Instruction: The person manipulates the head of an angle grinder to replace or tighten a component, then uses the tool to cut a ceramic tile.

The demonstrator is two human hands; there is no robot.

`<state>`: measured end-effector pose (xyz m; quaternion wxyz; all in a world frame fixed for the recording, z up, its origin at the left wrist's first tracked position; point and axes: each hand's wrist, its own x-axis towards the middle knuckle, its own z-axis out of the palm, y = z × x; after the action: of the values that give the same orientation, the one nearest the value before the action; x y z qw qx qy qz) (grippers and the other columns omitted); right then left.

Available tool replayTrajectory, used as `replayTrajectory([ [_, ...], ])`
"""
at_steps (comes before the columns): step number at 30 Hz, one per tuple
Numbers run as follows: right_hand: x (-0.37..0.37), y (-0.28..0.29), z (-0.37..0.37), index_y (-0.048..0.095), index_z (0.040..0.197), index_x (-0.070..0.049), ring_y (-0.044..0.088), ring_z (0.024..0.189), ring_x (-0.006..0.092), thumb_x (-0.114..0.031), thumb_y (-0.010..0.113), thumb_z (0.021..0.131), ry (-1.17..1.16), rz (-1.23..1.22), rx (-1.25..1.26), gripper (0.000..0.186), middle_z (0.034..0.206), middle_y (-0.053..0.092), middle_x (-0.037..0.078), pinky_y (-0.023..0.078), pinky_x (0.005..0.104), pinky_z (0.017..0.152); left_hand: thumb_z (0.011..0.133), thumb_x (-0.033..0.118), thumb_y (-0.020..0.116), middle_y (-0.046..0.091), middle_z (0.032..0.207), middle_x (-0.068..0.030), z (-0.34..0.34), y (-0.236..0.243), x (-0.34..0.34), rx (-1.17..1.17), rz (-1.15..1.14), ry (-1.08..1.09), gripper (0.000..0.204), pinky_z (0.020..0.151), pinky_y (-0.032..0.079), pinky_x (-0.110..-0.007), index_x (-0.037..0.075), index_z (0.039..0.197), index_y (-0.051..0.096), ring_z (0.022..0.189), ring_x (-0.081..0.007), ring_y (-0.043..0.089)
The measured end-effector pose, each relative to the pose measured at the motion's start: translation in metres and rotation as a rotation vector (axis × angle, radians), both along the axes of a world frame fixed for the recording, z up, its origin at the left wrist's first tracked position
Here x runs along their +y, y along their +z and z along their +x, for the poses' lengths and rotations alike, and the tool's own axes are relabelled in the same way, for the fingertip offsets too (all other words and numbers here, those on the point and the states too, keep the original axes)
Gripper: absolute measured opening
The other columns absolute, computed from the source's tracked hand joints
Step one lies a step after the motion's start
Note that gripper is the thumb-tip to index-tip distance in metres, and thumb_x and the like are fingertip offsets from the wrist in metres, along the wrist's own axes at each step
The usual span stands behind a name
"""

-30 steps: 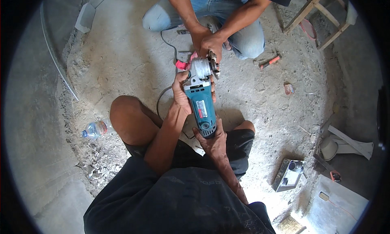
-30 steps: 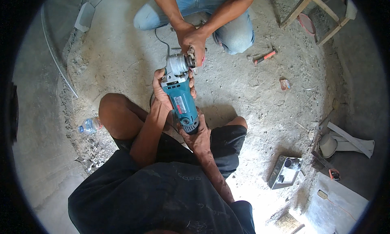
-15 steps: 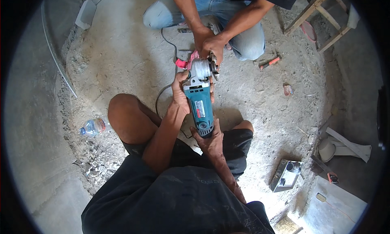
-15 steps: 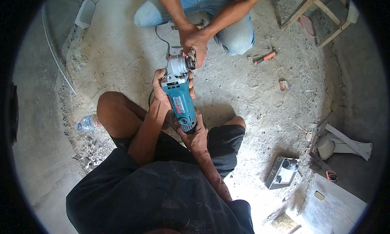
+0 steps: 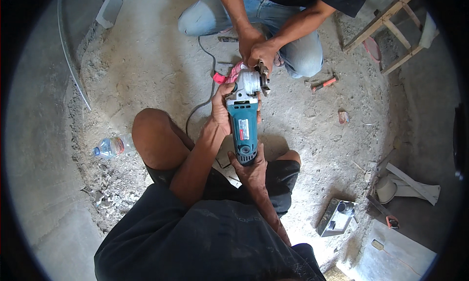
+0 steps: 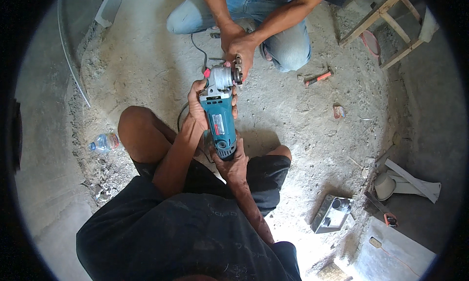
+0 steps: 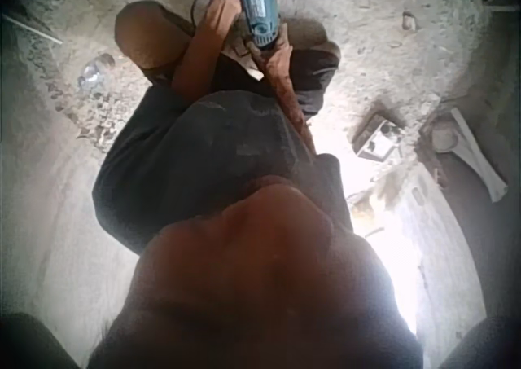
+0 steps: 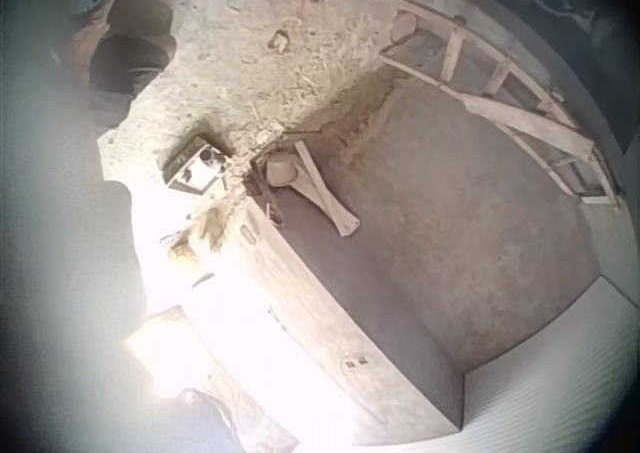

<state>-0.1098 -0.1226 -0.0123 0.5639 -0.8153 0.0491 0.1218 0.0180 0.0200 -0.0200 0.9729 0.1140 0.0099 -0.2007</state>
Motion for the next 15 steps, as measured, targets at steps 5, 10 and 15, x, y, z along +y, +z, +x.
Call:
replayTrajectory([
  [5, -0.0002, -0.0003, 0.0014, 0.044, 0.142, -0.008, 0.071, 0.101, 0.0243, -0.027, 0.084, 0.080, 0.002, -0.018, 0.012, 0.076, 0.112, 0.071, 0.017, 0.055, 0.0381, 0.090, 0.081, 0.060, 0.061, 0.067, 0.100, -0.0164, 0.0007, 0.0002, -0.0023, 0.039, -0.008, 0.027, 0.073, 0.069, 0.058, -0.049, -0.003, 0.118, 0.063, 0.083, -0.0298, 0.068],
  [10, -0.0008, -0.0036, 0.0052, 0.045, 0.141, -0.008, 0.070, 0.102, 0.0230, -0.028, 0.085, 0.080, 0.012, -0.026, 0.064, 0.076, 0.114, 0.070, 0.018, 0.055, 0.0377, 0.090, 0.081, 0.060, 0.061, 0.067, 0.098, -0.0155, 0.0023, 0.0012, -0.0007, 0.026, 0.056, 0.013, 0.072, 0.068, 0.059, -0.049, -0.002, 0.118, 0.063, 0.082, -0.0295, 0.069],
  [15, -0.0035, -0.0030, 0.0027, 0.045, 0.141, -0.007, 0.071, 0.100, 0.0245, -0.028, 0.085, 0.080, -0.014, -0.003, 0.010, 0.075, 0.112, 0.070, 0.018, 0.055, 0.0380, 0.089, 0.081, 0.060, 0.061, 0.068, 0.098, -0.0155, 0.0049, 0.0043, -0.0085, 0.042, 0.023, -0.009, 0.071, 0.068, 0.058, -0.049, -0.002, 0.117, 0.064, 0.082, -0.0294, 0.069],
])
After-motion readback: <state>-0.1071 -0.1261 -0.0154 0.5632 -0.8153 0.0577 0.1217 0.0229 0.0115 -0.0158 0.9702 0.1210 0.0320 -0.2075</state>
